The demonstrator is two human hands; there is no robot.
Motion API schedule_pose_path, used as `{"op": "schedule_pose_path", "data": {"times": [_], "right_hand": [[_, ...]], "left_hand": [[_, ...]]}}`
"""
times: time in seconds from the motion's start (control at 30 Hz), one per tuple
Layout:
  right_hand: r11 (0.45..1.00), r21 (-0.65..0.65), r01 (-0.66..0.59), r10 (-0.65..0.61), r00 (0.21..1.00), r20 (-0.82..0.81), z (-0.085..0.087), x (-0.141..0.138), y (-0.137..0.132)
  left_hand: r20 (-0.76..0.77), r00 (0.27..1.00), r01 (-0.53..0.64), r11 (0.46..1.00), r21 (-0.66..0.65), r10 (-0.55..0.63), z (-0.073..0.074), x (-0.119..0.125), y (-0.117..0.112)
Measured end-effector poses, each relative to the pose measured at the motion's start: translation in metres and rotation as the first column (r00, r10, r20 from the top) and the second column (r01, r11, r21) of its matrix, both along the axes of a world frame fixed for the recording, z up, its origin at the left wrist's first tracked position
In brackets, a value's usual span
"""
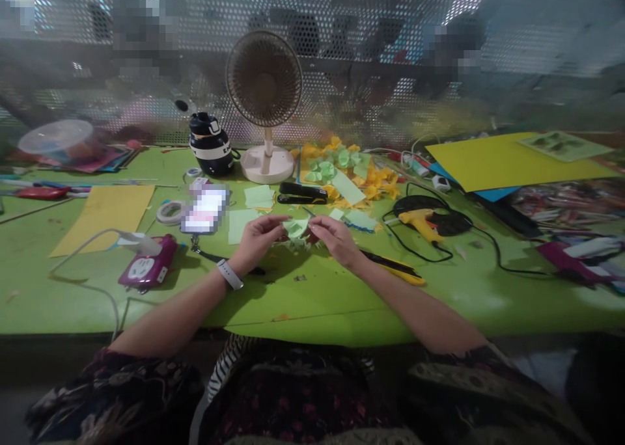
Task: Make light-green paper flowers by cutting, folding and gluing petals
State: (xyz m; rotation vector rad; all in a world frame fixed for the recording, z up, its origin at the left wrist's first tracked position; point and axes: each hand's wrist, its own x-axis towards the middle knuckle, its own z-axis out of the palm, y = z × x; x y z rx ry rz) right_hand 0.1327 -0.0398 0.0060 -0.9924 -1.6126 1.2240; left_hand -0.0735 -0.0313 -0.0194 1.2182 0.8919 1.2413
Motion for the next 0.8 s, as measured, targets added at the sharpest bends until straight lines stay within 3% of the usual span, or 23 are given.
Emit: {"op": "schedule_pose_path", "data": {"times": [0.4,0.53,0.67,0.73,0.8], "right_hand": [[0.999,0.041,-0.003,0.0,0.997,0.08,-0.003,0.001,-0.001],[0.979,0.202,-0.011,-0.041,0.967,0.251,-0.01,0.001,0.002],[0.877,0.472,-0.088,-0.105,0.924,0.368,-0.018,0.003,0.006],[0.848,0.524,-0.077,-0.14,0.922,0.361,-0.019,0.005,0.008],[0.87,0.493,-0.034,-0.143,0.938,0.317,-0.02,0.006,0.009]], "left_hand": [[-0.023,0.999,0.024,1.0,0.009,-0.024,0.002,0.0,-0.002],[-0.071,0.997,0.036,0.998,0.045,-0.033,0.006,0.002,-0.005],[-0.084,0.995,0.051,0.998,0.042,-0.047,0.008,0.002,-0.007],[-0.08,0.994,0.077,0.996,0.032,-0.074,0.009,0.0,-0.007],[-0.067,0.993,0.098,0.995,0.024,-0.096,0.01,-0.002,-0.006]]}}
